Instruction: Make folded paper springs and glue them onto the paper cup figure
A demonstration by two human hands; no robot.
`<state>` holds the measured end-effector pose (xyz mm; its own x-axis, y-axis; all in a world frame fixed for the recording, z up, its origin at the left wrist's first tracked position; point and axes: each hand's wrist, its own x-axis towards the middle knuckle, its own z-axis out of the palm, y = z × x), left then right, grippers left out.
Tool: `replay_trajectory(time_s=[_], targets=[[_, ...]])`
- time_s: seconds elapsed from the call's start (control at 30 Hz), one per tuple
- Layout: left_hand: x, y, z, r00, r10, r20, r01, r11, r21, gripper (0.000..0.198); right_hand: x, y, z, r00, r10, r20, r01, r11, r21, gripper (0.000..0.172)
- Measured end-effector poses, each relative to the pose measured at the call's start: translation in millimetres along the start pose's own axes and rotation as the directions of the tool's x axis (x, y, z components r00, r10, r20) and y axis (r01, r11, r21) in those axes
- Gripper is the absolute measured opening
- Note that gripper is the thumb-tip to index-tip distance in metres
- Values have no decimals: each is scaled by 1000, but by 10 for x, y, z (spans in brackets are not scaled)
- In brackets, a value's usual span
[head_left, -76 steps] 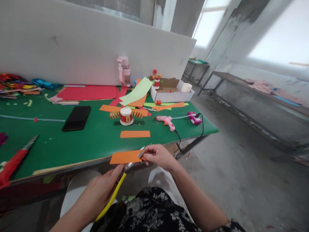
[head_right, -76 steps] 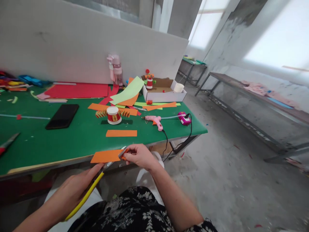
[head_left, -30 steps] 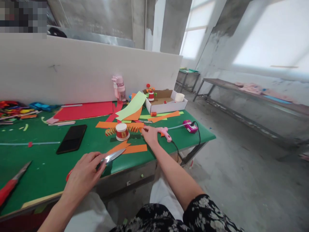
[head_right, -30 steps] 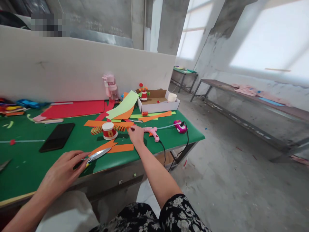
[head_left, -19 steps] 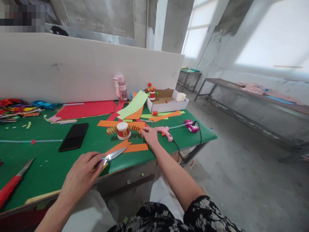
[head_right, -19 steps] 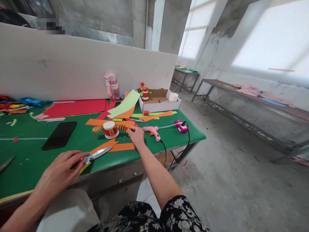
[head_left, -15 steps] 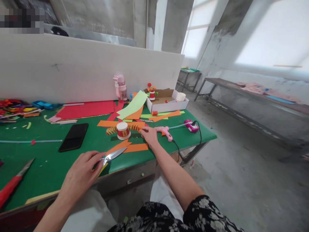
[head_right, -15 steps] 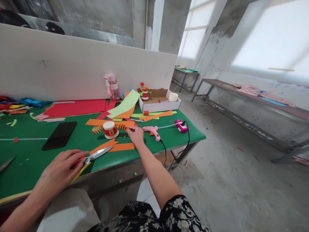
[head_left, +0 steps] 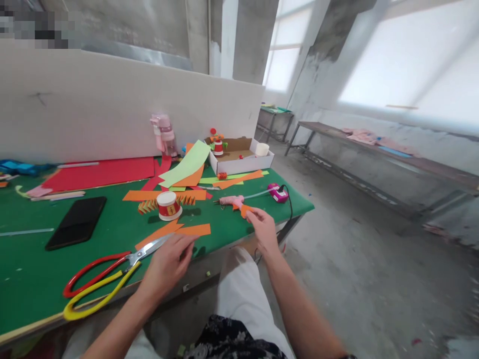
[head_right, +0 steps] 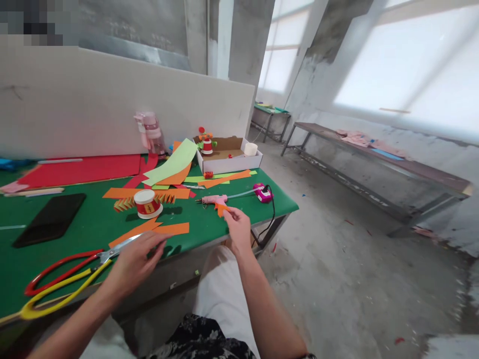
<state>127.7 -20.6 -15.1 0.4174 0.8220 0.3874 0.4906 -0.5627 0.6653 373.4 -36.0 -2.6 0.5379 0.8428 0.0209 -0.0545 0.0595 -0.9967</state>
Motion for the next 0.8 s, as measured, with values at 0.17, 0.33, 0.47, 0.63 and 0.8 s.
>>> replay_trajectory(time_s=[0.17,0.33,0.47,0.63,0.8], targets=[[293,360,417,898,-398,189,422,651,-631,47,-207,63,78,951,259,167,-298,912,281,25],[425,558,660,828,-547,124,394,410,-822,48,-428,204,410,957,184,223,-250,914,318,25],[402,430,684,796,-605,20,368,457,-809,45,-352,233,362,978,42,202,-64,992,106,31],[398,116,552,784,-617,-67,387,570,-725,42,205,41,57,981,-171,92,189,718,-670,30],[391,-34,529,810,-574,-119,381,669,-638,32,690,-56,30,977,117,179,78,583,-809,9]])
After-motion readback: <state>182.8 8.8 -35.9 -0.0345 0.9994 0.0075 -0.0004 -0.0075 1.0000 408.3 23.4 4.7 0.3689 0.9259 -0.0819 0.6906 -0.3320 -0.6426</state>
